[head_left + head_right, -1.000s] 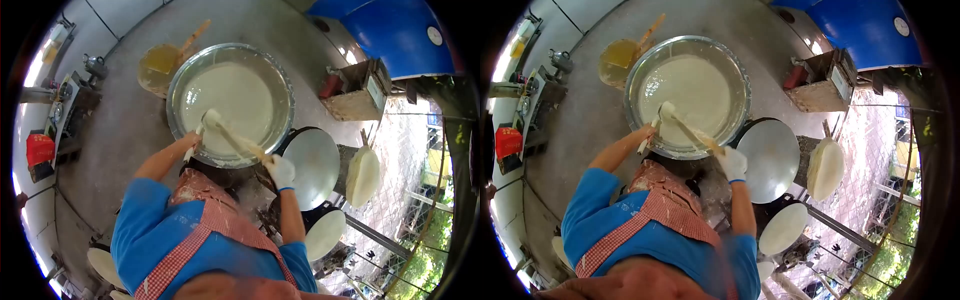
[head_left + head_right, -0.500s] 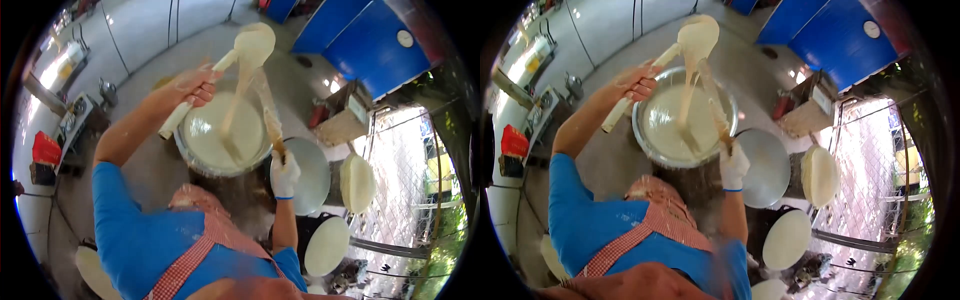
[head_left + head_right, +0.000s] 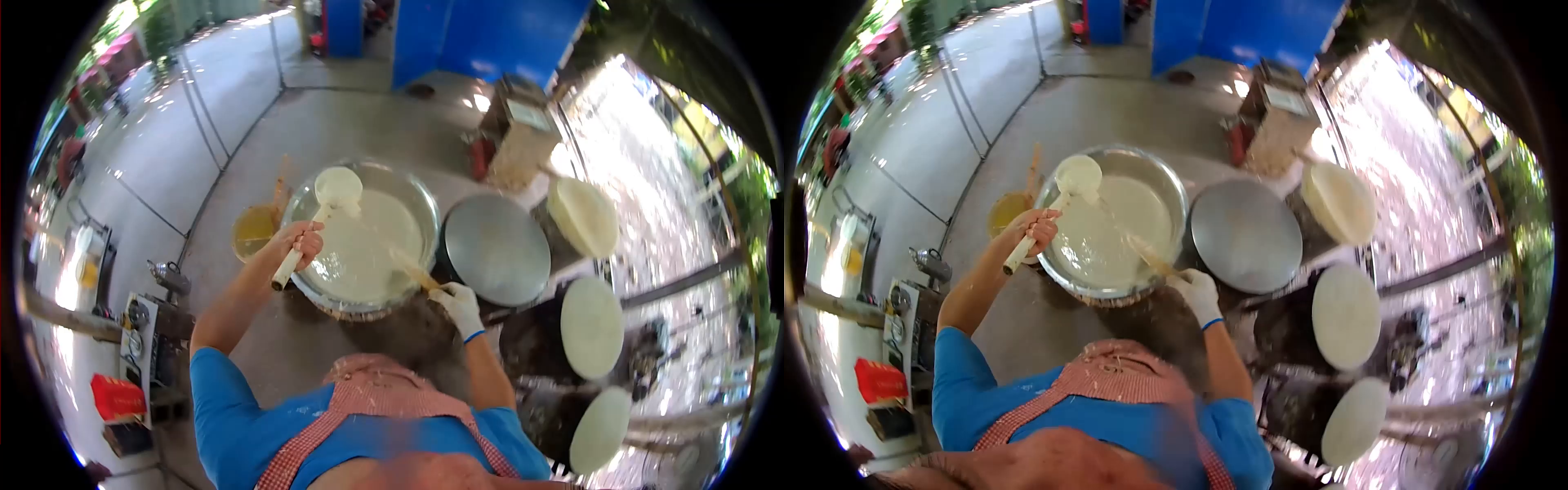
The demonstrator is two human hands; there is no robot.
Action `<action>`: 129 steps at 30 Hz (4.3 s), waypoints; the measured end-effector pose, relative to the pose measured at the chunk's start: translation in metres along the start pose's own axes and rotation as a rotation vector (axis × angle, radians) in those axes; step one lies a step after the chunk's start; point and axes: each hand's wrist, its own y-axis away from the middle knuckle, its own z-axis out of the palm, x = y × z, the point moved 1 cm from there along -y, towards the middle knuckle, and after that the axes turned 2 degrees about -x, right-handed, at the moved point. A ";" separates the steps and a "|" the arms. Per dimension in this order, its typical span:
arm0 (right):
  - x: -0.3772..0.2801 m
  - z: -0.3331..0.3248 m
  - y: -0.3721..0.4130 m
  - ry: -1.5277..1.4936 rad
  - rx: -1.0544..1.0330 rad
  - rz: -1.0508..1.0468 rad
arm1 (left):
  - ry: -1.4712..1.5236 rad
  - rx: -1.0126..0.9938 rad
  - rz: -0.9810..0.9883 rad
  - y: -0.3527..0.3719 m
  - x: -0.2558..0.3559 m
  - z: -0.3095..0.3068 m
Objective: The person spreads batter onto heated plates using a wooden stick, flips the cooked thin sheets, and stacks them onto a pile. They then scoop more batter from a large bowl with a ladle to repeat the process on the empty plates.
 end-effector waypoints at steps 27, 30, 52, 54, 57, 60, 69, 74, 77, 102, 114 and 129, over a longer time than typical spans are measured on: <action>0.163 -0.192 0.165 0.241 0.820 -0.065 | -0.830 -0.060 0.066 -0.348 -0.213 0.194; 0.142 -0.181 0.090 0.511 0.486 0.317 | -0.909 0.029 0.172 -0.410 -0.227 0.190; 0.157 -0.186 -0.053 0.095 0.705 0.257 | -1.527 0.138 0.687 -0.318 -0.169 0.036; 0.171 -0.187 -0.027 -0.457 0.687 0.227 | -1.637 0.191 0.813 -0.288 -0.173 -0.011; 0.194 -0.129 -0.060 -0.582 0.828 0.116 | -1.453 0.116 0.604 -0.254 -0.168 -0.016; 0.110 -0.126 -0.060 -0.453 0.600 0.308 | -1.592 0.106 0.719 -0.244 -0.167 -0.027; 0.151 -0.122 -0.057 -0.858 0.481 0.281 | -1.512 0.222 0.469 -0.223 -0.170 -0.009; 0.169 -0.206 -0.019 -0.803 0.455 0.275 | -1.684 0.267 0.769 -0.243 -0.181 -0.036; 0.194 -0.206 -0.045 -0.912 0.451 0.277 | -1.728 0.288 0.883 -0.246 -0.191 -0.038; 0.189 -0.278 -0.109 -0.537 -0.181 0.420 | -0.877 0.687 0.466 -0.152 -0.265 0.004; 0.192 -0.293 -0.127 -0.517 -0.352 0.425 | -0.809 0.830 0.452 -0.141 -0.277 -0.002; 0.184 -0.275 -0.118 -0.421 -0.515 0.356 | -0.782 0.938 0.368 -0.124 -0.287 -0.028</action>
